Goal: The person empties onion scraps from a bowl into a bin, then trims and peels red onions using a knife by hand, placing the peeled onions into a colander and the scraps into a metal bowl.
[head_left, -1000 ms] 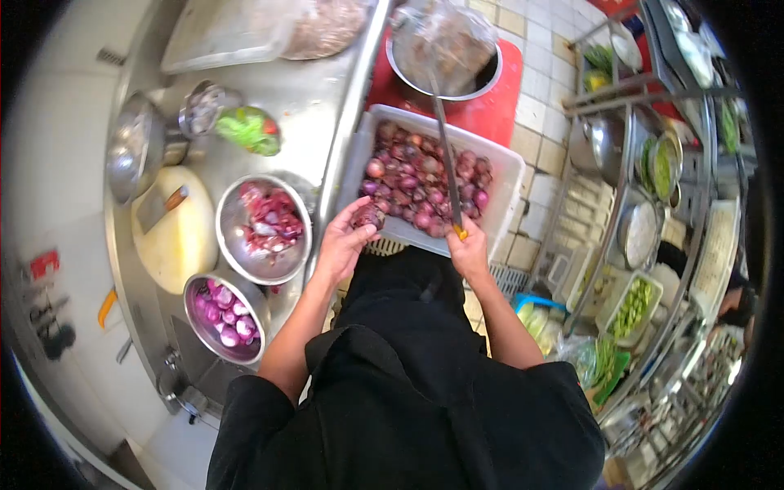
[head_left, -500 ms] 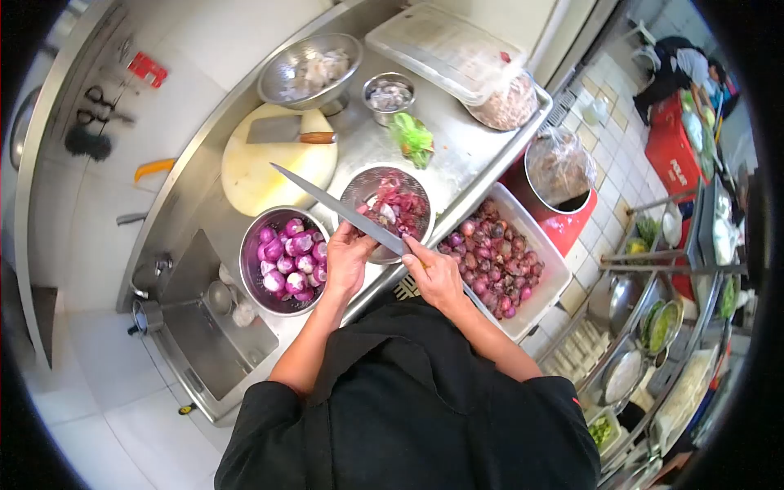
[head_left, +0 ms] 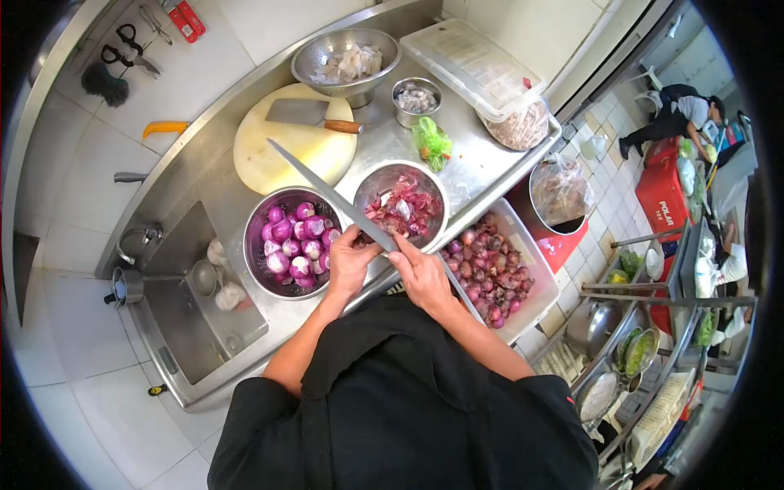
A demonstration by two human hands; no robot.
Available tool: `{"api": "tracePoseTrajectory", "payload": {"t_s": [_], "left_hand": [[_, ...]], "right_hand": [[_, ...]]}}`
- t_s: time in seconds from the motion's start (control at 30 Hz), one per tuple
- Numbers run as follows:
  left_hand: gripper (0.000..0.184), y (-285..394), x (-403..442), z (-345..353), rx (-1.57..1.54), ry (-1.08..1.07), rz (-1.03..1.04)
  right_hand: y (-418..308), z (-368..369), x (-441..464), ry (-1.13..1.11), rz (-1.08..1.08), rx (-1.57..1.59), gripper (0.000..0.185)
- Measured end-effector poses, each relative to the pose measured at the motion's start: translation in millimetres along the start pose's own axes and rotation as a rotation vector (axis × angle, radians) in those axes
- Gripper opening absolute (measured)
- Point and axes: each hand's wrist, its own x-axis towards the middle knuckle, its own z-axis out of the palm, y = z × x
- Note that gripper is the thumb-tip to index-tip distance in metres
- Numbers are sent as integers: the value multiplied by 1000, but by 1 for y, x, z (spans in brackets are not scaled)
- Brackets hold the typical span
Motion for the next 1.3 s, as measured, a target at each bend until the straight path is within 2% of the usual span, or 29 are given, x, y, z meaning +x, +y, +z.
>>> {"api": "tracePoseTrajectory", "payload": {"t_s": [0.17,0.27,0.3,0.4,0.43,0.47,0.5,0.63,0.67,0.73,0.83,0.87,0.93,1.1,1.2,1.23,1.3], "left_hand": [[52,-2,2,-2,-71,-8,49],[51,-9,-1,-3,156,-73,94],[48,-9,-2,2,130,-46,134],[46,1,2,3,47,-70,-13],[45,-1,3,2,91,-79,36],[48,-34,9,-5,194,-16,175],[50,-25,2,3,307,20,270],[56,-19,-3,11,580,103,463],[56,-19,0,5,517,16,369],[56,-19,8,-7,-24,-186,4],[55,-23,15,-19,-390,-357,-149],[55,-24,19,-18,-408,-406,-126],[57,-28,28,-20,-551,-434,-234],[63,-17,31,-10,-321,-373,-199],[69,-24,32,-2,209,-261,-28],[69,-27,34,-3,496,-164,127],[64,-30,38,-6,534,-155,169]], "right_hand": [[-3,0,-3,7,2,39,56],[-6,1,4,1,56,26,56],[-7,1,6,-4,88,24,56],[5,12,10,24,58,126,56],[2,10,12,-41,160,191,55],[5,12,14,-26,201,277,47],[11,15,17,-13,244,362,46],[1,11,24,4,425,563,60],[9,11,26,-35,525,655,65],[14,-1,26,-128,707,913,69],[15,-18,28,-252,752,1251,64],[20,-18,29,-271,756,1233,66],[27,-18,34,-291,755,1195,69],[20,-22,38,-228,708,1044,63],[11,-23,39,-263,657,961,63],[11,-23,39,-259,646,943,63],[12,-22,39,-236,652,902,63]]}}
